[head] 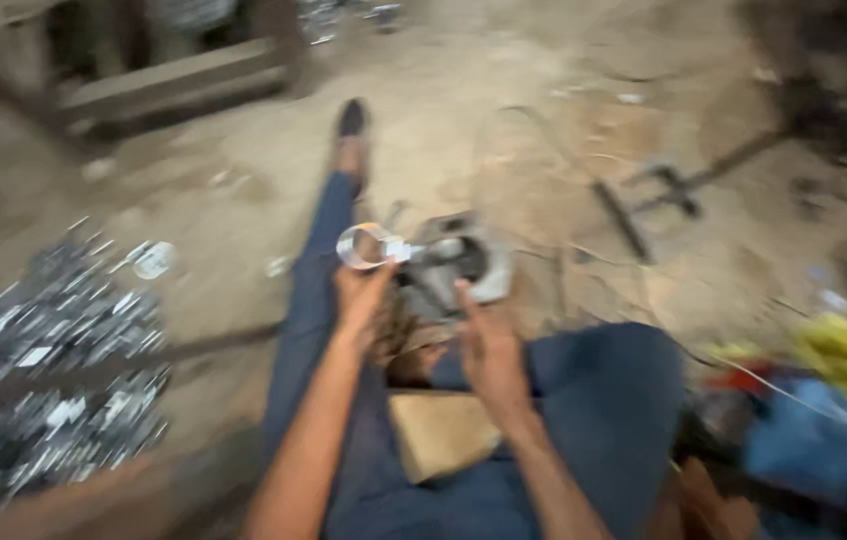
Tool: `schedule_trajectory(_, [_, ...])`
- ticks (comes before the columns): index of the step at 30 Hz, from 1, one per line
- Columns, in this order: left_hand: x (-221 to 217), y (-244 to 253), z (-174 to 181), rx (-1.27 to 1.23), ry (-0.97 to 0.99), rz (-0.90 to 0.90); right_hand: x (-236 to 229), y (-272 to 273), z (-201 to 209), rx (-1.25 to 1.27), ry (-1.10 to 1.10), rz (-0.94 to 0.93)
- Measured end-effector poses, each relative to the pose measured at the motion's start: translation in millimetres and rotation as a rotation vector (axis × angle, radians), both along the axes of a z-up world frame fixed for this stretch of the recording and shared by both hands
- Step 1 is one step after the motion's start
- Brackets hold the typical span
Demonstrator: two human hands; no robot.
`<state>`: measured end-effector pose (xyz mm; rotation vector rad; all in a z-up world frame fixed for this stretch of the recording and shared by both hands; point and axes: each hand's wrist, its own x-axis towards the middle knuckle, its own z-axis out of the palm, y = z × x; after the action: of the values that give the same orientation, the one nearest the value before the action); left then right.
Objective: The person sits on the floor and uses a hammer to strike a metal part held in a vise. They repeatedly reposition the part and hammer it, then remove the finished piece and place it on a nearby pile of similar metal parts.
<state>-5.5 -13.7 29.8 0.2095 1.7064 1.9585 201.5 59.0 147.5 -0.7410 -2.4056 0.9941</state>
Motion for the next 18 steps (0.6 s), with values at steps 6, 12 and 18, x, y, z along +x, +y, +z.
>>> schedule_trajectory(6, [10.8, 10.9, -16.9, 0.197, 0.036, 0.038, -4.1, -8.4, 21.6, 0.066, 0.035, 0.109])
schedule_trajectory(12, [12.7, 14.9, -15.1, 0.289, -0.104, 0.063, -6.9, -12.3, 27.4, 0.243, 0.057, 0.111])
schedule_trajectory(18, [10.9, 12.7, -15.2, 0.305, -0.076, 0.046, 3.0, -13.3, 15.1, 0.024, -0.001, -0.003])
